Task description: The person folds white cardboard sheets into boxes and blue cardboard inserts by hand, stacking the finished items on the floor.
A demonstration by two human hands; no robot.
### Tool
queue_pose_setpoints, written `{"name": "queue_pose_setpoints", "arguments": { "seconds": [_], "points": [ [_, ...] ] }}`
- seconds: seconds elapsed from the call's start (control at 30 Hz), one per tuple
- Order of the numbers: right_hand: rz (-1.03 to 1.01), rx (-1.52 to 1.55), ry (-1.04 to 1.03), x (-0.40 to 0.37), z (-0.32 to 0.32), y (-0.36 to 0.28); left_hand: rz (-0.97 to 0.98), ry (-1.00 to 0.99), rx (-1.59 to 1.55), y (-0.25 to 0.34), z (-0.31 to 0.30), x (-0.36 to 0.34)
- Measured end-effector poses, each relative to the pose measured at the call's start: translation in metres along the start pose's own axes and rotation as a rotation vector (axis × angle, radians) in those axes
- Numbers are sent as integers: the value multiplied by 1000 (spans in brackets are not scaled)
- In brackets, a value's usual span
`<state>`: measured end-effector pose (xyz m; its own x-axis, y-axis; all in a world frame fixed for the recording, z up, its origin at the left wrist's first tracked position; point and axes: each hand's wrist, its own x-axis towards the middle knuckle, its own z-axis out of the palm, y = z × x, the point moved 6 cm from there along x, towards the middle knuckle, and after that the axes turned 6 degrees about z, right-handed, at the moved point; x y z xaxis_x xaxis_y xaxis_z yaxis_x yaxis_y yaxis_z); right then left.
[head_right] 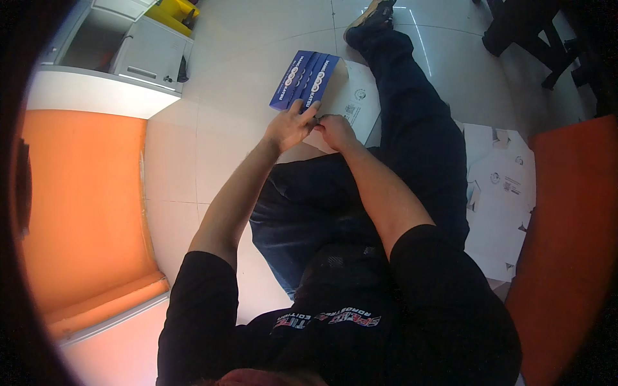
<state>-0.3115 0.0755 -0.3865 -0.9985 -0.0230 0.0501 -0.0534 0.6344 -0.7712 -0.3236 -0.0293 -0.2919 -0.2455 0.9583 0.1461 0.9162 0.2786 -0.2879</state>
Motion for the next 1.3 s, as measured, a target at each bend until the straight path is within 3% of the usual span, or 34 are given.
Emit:
{"name": "queue_pose_setpoints", "arguments": {
  "seconds": [0.3,0.37,0.4,0.47,0.57,0.63,0.67,0.77,0.83,0.9,0.97,1.03,1.07,1.3],
  "points": [
    [66,86,-36,0,-7,-4,32,5,-52,-3,-14,-10],
    [61,160,-69,-2,-9,-7,-268,176,-225,-19,-39,-25],
    [-7,101,-76,-2,-13,-14,-268,185,-221,-17,-40,-26],
    [-69,31,-89,-13,-17,-24,-951,443,-339,-39,-40,-58],
    [-128,74,25,-10,-30,-43,-1018,406,-602,-50,8,-81],
    [119,778,196,2,-40,-33,-988,401,-664,-45,16,-87],
    [108,765,197,10,-46,-34,-988,400,-712,-41,17,-88],
    [497,1197,-20,26,-37,-20,-1031,394,-731,-35,2,-88],
    [431,1215,-50,33,-31,-22,-1067,184,-698,-34,0,-94],
    [505,1228,-230,36,-14,-25,-1075,263,-708,-35,-8,-96],
    [540,1195,-260,38,-4,-26,-1079,339,-717,-34,-9,-93],
    [512,1164,-341,43,8,-28,-874,423,-466,-32,-12,-81],
    [512,1160,-346,48,12,-26,-886,200,-475,-32,8,-81],
    [550,1164,-362,52,11,-26,-993,-10,-453,-27,3,-72]
  ]
}}
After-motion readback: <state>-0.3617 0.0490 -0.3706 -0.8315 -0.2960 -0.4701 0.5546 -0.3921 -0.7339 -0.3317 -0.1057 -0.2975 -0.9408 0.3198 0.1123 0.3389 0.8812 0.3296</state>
